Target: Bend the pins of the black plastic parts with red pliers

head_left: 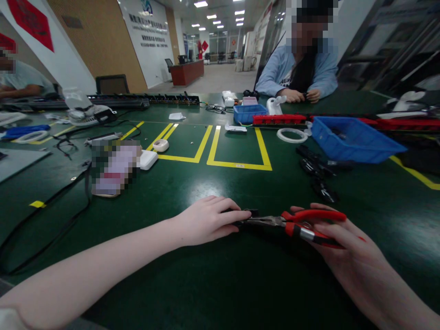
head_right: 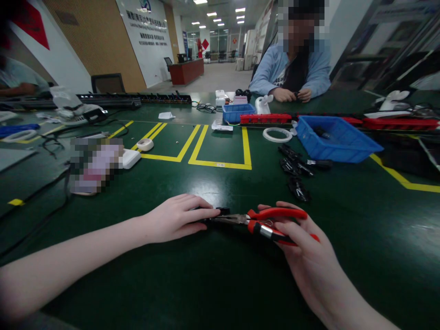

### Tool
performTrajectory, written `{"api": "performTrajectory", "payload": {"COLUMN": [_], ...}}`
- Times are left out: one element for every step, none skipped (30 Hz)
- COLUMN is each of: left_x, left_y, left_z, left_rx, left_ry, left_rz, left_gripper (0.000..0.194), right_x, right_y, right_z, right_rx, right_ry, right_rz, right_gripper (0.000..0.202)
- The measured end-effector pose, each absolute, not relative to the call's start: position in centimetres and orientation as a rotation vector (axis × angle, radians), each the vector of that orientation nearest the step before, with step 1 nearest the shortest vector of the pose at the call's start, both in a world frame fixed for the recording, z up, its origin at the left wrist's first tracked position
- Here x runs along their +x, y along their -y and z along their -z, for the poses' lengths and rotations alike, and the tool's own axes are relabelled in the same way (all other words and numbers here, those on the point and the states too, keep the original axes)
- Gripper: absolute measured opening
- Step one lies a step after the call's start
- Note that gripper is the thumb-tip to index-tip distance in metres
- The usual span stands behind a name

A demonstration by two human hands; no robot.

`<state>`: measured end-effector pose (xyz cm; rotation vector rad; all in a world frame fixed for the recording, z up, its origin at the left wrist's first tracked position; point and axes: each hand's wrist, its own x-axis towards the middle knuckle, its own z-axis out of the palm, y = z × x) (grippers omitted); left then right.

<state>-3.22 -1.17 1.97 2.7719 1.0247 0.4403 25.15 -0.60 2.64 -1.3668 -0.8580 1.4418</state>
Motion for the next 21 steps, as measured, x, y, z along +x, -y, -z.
{"api": "performTrajectory", "payload": {"left_x": [-3.2, -3.2, -3.2, -3.2, -3.2, -3.2, -3.1, -3.1, -3.1, -3.1, -3.0, -3.0, -3.0, -3.0, -3.0, -3.0, -3.0, -3.0, -3.0, -3.0, -3.0], "left_y": [1.2, 1.2, 1.3, 1.3, 1.4, 1.4, 1.5, 1.5, 1.5, 1.6, 1.6, 1.6, 1.6, 1.7, 1.7, 1.7, 1.7, 1.7, 1.7, 1.7, 1.6], "left_z": [-2.0, -2.1, -2.1, -2.1, -2.1, -2.2, -2.2, -2.3, -2.3, -2.4, -2.4, -2.5, -2.5, -2.6, -2.5, -2.5, -2.5, -2.4, -2.3, -2.3, -2.2], "left_rx": [2.769, 2.764, 2.757, 2.752, 2.748, 2.744, 2.742, 2.742, 2.741, 2.739, 2.737, 2.74, 2.745, 2.752, 2.758, 2.764, 2.765, 2.766, 2.767, 2.769, 2.774], "left_ry": [-1.023, -1.025, -1.031, -1.036, -1.037, -1.037, -1.038, -1.037, -1.038, -1.044, -1.054, -1.06, -1.063, -1.066, -1.067, -1.067, -1.07, -1.072, -1.073, -1.069, -1.064], "left_rz": [-0.438, -0.439, -0.44, -0.444, -0.446, -0.45, -0.453, -0.455, -0.453, -0.446, -0.436, -0.427, -0.419, -0.413, -0.41, -0.411, -0.412, -0.415, -0.417, -0.417, -0.416], "left_gripper": [0.043, 0.043, 0.043, 0.043, 0.043, 0.043, 0.043, 0.043, 0.044, 0.044, 0.044, 0.044, 0.044, 0.044, 0.045, 0.045, 0.045, 0.045, 0.045, 0.046, 0.046], "right_x": [25.2, 25.3, 25.4, 25.5, 25.5, 25.5, 25.4, 25.3, 25.2, 25.2, 25.1, 25.0, 24.9, 24.9, 24.8, 24.8, 24.7, 24.7, 24.6, 24.6, 24.6], "right_y": [0.6, 0.6, 0.7, 0.7, 0.7, 0.8, 0.8, 0.8, 0.8, 0.9, 0.9, 0.9, 0.9, 0.9, 1.0, 1.0, 1.1, 1.1, 1.1, 1.2, 1.2], "right_z": [-2.6, -2.6, -2.6, -2.6, -2.7, -2.8, -2.9, -3.1, -3.2, -3.3, -3.3, -3.4, -3.4, -3.4, -3.4, -3.5, -3.5, -3.6, -3.7, -3.8, -3.9], "right_rx": [-1.355, -1.343, -1.335, -1.329, -1.326, -1.326, -1.328, -1.331, -1.334, -1.338, -1.341, -1.342, -1.34, -1.336, -1.33, -1.322, -1.313, -1.304, -1.297, -1.291, -1.288], "right_ry": [0.865, 0.872, 0.875, 0.876, 0.871, 0.862, 0.848, 0.832, 0.814, 0.795, 0.777, 0.763, 0.753, 0.747, 0.744, 0.744, 0.744, 0.741, 0.737, 0.728, 0.716], "right_rz": [-1.45, -1.462, -1.471, -1.478, -1.483, -1.483, -1.482, -1.482, -1.484, -1.49, -1.5, -1.511, -1.52, -1.528, -1.536, -1.545, -1.552, -1.557, -1.561, -1.563, -1.562], "right_gripper": [0.036, 0.036, 0.037, 0.037, 0.037, 0.037, 0.037, 0.037, 0.037, 0.038, 0.038, 0.039, 0.04, 0.04, 0.041, 0.041, 0.041, 0.041, 0.041, 0.041, 0.042]}}
